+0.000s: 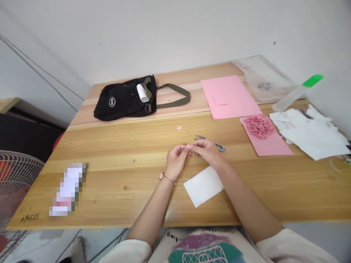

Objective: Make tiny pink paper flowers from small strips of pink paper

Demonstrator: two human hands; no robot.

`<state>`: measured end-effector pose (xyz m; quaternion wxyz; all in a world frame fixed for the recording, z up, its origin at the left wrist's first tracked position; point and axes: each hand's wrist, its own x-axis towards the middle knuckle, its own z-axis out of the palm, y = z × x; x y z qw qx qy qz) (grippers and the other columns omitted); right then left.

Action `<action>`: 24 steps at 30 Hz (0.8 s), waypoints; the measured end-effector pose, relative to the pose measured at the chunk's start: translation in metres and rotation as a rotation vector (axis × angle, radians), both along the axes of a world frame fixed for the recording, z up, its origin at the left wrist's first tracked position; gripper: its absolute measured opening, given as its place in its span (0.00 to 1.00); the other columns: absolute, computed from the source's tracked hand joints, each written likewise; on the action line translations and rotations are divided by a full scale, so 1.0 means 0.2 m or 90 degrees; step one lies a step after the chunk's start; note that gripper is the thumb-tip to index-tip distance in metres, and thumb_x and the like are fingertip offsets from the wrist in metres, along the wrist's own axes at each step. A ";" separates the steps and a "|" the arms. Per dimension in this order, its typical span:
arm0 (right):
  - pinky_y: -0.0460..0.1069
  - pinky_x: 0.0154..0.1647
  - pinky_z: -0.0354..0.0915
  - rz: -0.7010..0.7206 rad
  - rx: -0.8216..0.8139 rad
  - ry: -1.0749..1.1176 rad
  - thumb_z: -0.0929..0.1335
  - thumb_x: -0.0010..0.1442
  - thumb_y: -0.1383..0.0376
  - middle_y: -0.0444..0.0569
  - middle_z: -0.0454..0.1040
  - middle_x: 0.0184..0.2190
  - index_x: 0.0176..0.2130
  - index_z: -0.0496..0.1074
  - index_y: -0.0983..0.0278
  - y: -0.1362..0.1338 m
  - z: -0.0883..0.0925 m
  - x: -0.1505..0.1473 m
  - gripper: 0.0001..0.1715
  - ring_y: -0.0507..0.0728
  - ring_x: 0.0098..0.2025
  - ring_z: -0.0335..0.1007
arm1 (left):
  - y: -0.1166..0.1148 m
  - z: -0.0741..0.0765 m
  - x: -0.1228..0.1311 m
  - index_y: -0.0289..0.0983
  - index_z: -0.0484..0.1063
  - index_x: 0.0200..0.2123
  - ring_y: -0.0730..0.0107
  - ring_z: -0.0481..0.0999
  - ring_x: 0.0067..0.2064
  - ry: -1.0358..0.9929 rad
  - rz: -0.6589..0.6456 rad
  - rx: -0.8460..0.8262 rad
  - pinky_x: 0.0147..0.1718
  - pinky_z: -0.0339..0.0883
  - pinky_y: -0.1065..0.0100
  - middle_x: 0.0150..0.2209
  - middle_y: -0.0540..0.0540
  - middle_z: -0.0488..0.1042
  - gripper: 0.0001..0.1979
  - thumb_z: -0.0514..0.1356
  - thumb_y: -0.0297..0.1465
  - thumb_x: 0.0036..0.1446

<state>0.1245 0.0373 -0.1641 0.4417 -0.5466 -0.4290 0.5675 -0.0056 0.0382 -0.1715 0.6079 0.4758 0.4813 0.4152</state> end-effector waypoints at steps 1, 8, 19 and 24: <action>0.45 0.21 0.55 0.001 0.001 -0.001 0.69 0.45 0.61 0.43 0.68 0.17 0.25 0.73 0.67 0.00 0.00 0.00 0.10 0.47 0.18 0.57 | 0.00 0.00 0.00 0.32 0.69 0.26 0.76 0.69 0.26 0.004 -0.002 0.002 0.30 0.64 0.72 0.24 0.49 0.71 0.07 0.58 0.32 0.48; 0.45 0.20 0.55 -0.005 -0.003 0.005 0.69 0.44 0.61 0.43 0.68 0.17 0.25 0.72 0.68 0.00 0.00 -0.01 0.10 0.47 0.18 0.57 | 0.00 -0.02 0.00 0.33 0.68 0.27 0.75 0.69 0.26 0.024 -0.021 0.028 0.30 0.64 0.71 0.24 0.49 0.70 0.07 0.57 0.32 0.49; 0.45 0.20 0.55 0.000 -0.002 0.024 0.70 0.44 0.60 0.42 0.67 0.16 0.24 0.70 0.66 0.00 -0.01 0.00 0.11 0.47 0.19 0.58 | 0.00 -0.01 0.00 0.33 0.69 0.27 0.75 0.70 0.26 0.019 -0.022 0.028 0.30 0.64 0.71 0.24 0.49 0.71 0.06 0.58 0.31 0.48; 0.44 0.19 0.54 -0.009 -0.016 0.047 0.67 0.47 0.56 0.40 0.63 0.14 0.20 0.68 0.65 0.01 -0.02 0.01 0.15 0.47 0.17 0.56 | 0.00 0.02 0.01 0.33 0.70 0.25 0.77 0.69 0.25 -0.006 0.002 -0.014 0.30 0.64 0.72 0.23 0.49 0.71 0.06 0.59 0.30 0.46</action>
